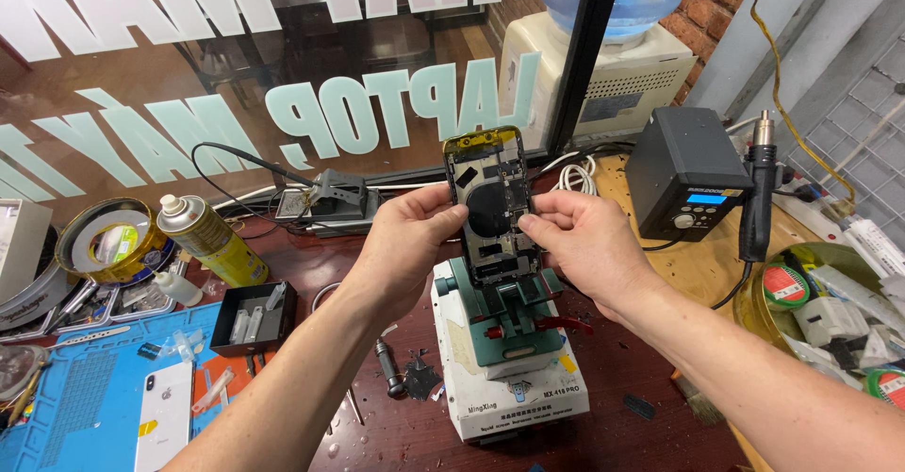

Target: The person uses a hot air gun and a soldering iron to work on a small electronic device held in a clamp. They brush the device with a brush, apply heat, and manipulate components with a soldering iron and tweezers. The person also handles a circular copper component and places it on the device.

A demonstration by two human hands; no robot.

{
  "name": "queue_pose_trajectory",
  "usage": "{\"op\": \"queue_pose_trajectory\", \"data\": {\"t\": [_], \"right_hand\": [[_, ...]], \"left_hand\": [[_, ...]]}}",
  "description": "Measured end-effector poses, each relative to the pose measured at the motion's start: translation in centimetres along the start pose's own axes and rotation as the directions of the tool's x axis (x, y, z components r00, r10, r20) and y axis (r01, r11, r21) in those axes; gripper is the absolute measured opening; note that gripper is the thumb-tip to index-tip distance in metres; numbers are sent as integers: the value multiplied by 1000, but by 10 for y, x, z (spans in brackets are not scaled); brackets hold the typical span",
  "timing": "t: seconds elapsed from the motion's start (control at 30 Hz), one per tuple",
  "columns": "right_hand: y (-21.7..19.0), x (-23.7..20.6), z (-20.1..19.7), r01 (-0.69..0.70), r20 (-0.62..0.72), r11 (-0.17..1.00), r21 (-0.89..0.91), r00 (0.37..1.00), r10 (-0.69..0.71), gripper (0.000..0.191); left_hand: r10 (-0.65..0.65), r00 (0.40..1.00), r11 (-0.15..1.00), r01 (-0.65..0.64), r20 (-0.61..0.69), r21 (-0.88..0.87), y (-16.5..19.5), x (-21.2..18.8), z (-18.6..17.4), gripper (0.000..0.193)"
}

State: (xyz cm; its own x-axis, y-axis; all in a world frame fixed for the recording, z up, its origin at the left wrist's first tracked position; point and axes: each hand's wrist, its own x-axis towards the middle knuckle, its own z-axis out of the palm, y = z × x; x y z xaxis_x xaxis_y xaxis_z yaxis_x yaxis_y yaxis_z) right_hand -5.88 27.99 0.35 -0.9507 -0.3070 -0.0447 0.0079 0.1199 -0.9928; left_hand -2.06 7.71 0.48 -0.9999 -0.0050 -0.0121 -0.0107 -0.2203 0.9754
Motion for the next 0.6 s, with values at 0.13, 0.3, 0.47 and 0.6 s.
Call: {"op": "queue_pose_trajectory", "data": {"t": [0.13, 0.3, 0.47, 0.6], "right_hand": [[-1, -2, 5, 60, -58, 981, -182, 996, -72, 29], [-11, -11, 16, 109, 138, 984, -142, 986, -89, 52], [-18, -15, 19, 93, 165, 984, -150, 984, -67, 58], [-16, -17, 12, -21, 298, 996, 87, 954, -6, 61]], "left_hand": [[-41, 998, 999, 42, -38, 22, 2, -3, 3, 24], [-50, 998, 997, 49, -25, -62, 2, -5, 6, 27], [19, 1000, 997, -18, 15, -75, -2, -5, 10, 43], [65, 998, 995, -65, 14, 69, 5, -5, 6, 77]]}}
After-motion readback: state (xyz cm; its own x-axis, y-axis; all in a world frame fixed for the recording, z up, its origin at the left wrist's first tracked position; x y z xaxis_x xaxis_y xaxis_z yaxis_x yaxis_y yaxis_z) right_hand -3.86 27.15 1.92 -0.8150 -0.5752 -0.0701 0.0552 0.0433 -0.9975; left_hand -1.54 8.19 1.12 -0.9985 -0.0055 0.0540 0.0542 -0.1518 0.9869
